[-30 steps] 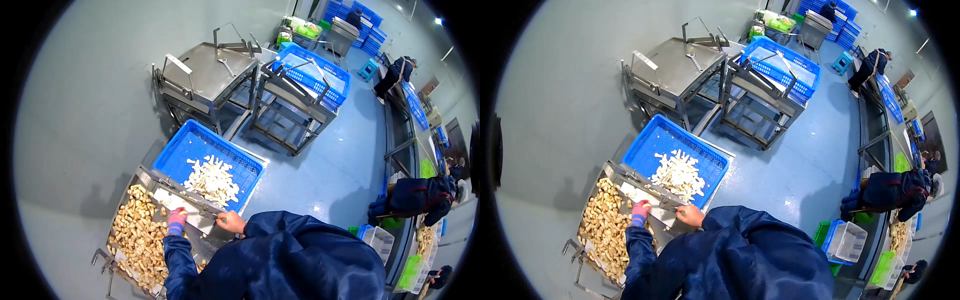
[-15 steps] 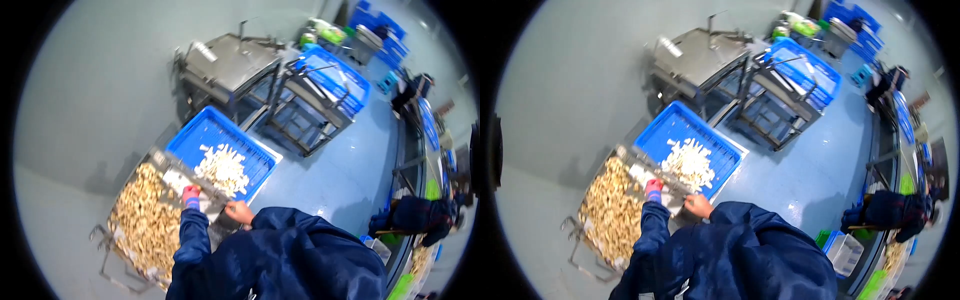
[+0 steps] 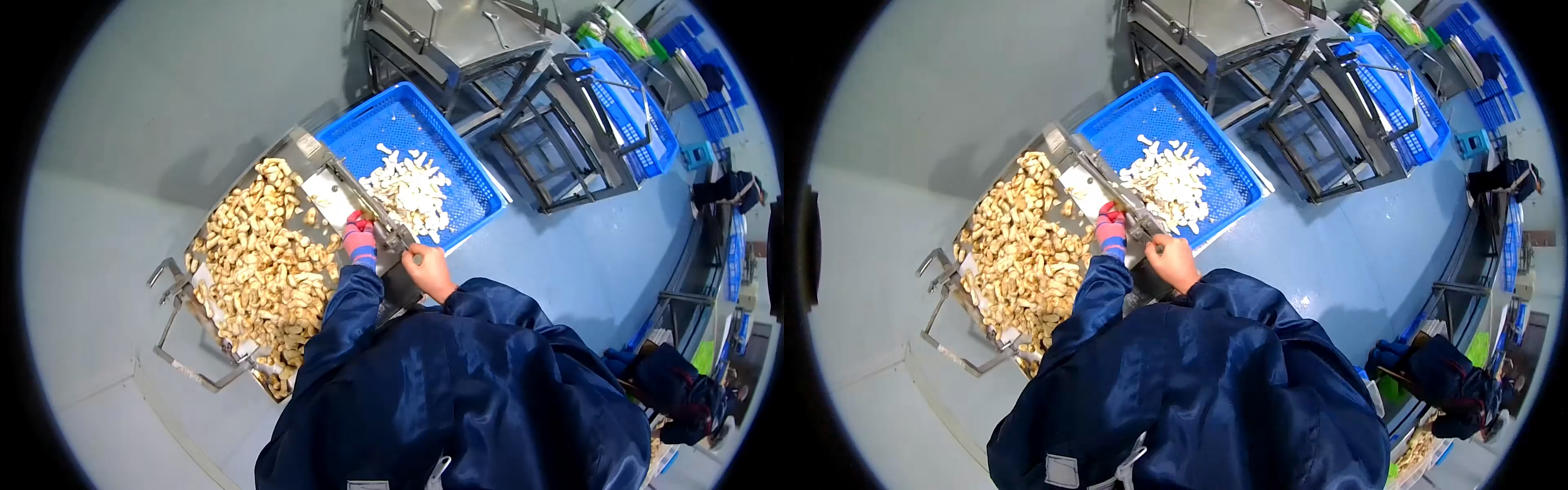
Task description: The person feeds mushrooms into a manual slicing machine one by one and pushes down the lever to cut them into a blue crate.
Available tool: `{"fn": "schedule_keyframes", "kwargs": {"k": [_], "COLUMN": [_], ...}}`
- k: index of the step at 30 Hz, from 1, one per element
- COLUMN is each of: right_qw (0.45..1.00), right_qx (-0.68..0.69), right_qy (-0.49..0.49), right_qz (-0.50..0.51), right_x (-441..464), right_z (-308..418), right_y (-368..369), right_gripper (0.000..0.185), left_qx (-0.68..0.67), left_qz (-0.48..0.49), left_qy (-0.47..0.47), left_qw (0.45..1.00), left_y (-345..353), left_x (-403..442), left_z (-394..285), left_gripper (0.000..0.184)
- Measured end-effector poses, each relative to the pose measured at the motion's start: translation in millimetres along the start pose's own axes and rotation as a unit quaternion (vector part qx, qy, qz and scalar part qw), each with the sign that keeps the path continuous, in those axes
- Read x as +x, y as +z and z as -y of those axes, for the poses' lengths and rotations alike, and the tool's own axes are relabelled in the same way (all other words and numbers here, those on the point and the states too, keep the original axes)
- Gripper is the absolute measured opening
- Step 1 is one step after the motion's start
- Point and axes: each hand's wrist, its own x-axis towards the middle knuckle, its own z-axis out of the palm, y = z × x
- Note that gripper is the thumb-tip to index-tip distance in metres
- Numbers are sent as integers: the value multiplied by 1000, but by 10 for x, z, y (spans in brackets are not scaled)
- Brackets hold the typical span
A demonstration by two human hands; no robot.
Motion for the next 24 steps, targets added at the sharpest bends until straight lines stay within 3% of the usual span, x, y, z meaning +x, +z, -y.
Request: {"fn": "schedule_keyframes", "kwargs": {"k": [5, 8, 12, 13, 16, 17, 19, 21, 23, 24], "right_qw": [999, 996, 999, 999, 996, 998, 995, 995, 997, 998], "right_qx": [38, 75, 43, 48, 54, 42, 91, -29, 66, 46], "right_qy": [-6, -32, -14, -24, -74, -26, -28, 66, 37, -30], "right_qz": [-11, 29, 3, -1, -4, 36, -13, -66, -4, -38], "right_x": [-27, -143, -55, -49, -55, -136, -159, -94, 23, -52], "right_z": [-39, -454, -42, -7, -200, -373, -303, -516, 223, -79], "right_y": [65, 167, 22, 49, 87, 134, 150, 517, -28, 112], "right_gripper": [19, 18, 20, 20, 20, 21, 21, 21, 21, 21], "left_qx": [63, 13, 2, -41, 10, 10, -4, -34, -79, 5], "left_qz": [-30, -35, 12, 2, 37, 48, 48, 36, 26, 29], "left_qy": [33, 102, 26, 67, 50, 55, 37, 52, 58, 51], "left_qw": [997, 994, 1000, 997, 998, 997, 998, 997, 995, 998], "left_y": [-14, 51, 12, 30, -26, -32, 5, 59, 56, -12], "left_x": [-131, 39, 96, 81, 80, 98, 164, 243, 183, 103], "left_z": [-177, 115, 86, 100, 39, 45, 156, 242, 294, 74], "left_gripper": [29, 29, 30, 30, 30, 32, 32, 33, 33, 33]}}
